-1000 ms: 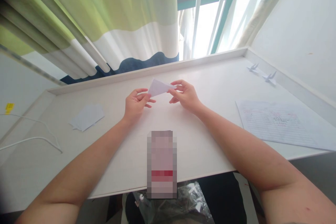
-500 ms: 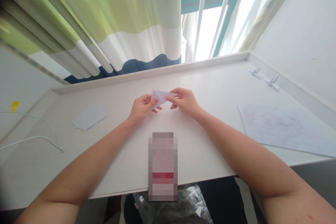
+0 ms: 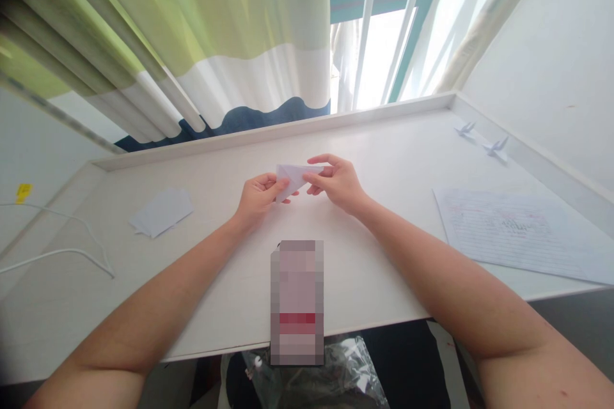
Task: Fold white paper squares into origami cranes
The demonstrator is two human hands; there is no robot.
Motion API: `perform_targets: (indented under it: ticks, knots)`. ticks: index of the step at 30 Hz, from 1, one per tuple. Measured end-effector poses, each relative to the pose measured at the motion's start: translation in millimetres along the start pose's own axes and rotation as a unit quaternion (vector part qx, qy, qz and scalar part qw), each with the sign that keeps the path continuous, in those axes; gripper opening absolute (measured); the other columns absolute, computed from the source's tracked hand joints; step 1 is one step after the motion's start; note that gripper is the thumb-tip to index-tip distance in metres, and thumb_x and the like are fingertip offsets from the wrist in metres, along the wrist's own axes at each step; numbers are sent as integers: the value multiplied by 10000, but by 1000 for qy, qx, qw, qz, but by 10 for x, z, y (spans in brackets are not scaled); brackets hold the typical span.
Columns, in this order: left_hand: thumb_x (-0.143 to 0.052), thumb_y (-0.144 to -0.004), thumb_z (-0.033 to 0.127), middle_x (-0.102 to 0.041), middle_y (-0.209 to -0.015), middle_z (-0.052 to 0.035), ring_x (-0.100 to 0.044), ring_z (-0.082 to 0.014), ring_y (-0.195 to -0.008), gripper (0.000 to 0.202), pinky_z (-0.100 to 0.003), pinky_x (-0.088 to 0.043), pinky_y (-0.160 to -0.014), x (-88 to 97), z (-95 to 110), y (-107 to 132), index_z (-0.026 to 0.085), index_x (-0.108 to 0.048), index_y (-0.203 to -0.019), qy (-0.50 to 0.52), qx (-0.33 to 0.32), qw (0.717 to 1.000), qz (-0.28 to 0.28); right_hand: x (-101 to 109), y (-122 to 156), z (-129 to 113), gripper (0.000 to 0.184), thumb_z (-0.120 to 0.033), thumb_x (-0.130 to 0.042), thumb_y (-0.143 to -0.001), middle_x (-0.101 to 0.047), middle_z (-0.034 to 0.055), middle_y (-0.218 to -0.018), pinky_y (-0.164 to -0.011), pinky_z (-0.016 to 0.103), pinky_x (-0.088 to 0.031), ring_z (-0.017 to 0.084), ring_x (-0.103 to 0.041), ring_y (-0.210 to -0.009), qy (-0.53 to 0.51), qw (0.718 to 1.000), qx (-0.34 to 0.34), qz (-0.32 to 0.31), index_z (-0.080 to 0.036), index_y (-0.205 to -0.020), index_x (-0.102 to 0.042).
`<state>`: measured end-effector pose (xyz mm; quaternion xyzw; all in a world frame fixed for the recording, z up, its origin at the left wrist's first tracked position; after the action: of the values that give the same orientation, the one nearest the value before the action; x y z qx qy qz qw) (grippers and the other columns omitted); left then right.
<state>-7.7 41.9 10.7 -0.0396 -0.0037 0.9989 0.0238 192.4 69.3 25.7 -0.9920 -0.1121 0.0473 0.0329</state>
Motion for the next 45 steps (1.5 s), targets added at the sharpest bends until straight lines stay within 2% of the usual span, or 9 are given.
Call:
perform_targets:
  ticks: [7,11,14,17,21,29,35,40,45]
  knots:
    - [-980,-651,670,-812,-809,-43,-703,-147,-671,590,-247,-532,-604,9,-26,-21,171,-792,-904,14,-7,999,29,-16,3,25,635,-647,-998,-621,-725,-5,-598,-567,333,-607,182,-712,-547,21,1000,5,-5,-191,-967,-724]
    - [-967,-644,698,-823,-843,-69,-714,-171,-711,613,-269,-553,-639,51,-18,-36,163,-818,-905,0,-11,999,45,-38,-7,79,685,-674,-980,-637,-793,38,-780,-534,310,-627,215,-790,-674,-7,999,-18,-37,-184,-1056,-747]
    - [-949,-645,731,-821,-854,-73,-712,-181,-728,634,-273,-553,-641,91,0,-38,167,-818,-903,-7,-15,998,62,-37,-12,81,616,-675,-961,-677,-824,73,-927,-537,284,-632,217,-815,-741,-16,998,-21,-49,-185,-991,-760]
    - [-932,-661,749,-803,-817,-64,-690,-170,-709,625,-265,-535,-629,109,14,-33,170,-809,-862,-24,-23,997,69,-30,-12,70,558,-675,-946,-705,-819,72,-892,-545,268,-628,219,-819,-762,-9,998,-13,-54,-182,-886,-757]
    - [-905,-686,770,-774,-757,-48,-658,-150,-668,625,-259,-526,-624,98,17,-25,168,-794,-809,-41,-38,996,65,-32,-14,87,532,-664,-936,-732,-814,65,-838,-556,262,-622,218,-818,-758,1,998,-4,-62,-179,-876,-775]
    - [-890,-741,737,-768,-735,-41,-689,-168,-627,591,-281,-535,-605,62,-22,-23,171,-765,-858,-35,-44,997,47,-5,-18,122,492,-626,-957,-727,-803,50,-770,-538,238,-582,187,-796,-675,-13,999,-3,-34,-184,-782,-747]
    - [-898,-737,727,-789,-768,-60,-749,-207,-696,588,-295,-561,-628,56,-15,-31,170,-764,-872,-28,-39,998,31,2,-24,67,552,-649,-949,-725,-834,57,-942,-582,270,-631,218,-828,-805,-25,998,-11,-58,-213,-1034,-813]
    - [-911,-709,736,-797,-778,-53,-735,-191,-697,600,-284,-568,-626,46,-15,-25,173,-772,-862,-29,-37,998,31,15,-37,92,499,-647,-959,-710,-834,72,-973,-567,255,-614,186,-808,-738,-23,999,-6,-37,-195,-835,-790]
    - [-922,-676,747,-795,-791,-40,-714,-173,-695,619,-288,-595,-641,37,-33,-23,176,-744,-836,-24,-36,998,44,18,-34,94,486,-630,-967,-714,-813,48,-837,-561,251,-609,190,-806,-721,-33,999,-3,-17,-198,-872,-810]
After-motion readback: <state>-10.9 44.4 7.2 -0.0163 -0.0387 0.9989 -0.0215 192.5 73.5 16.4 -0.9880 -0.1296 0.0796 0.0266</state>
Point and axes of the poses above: each hand's wrist, its own y-axis away from the middle knuckle, its own x-axis out of the back of the hand, z = x × y, the point moved 4 cm from there along -y, towards the middle knuckle
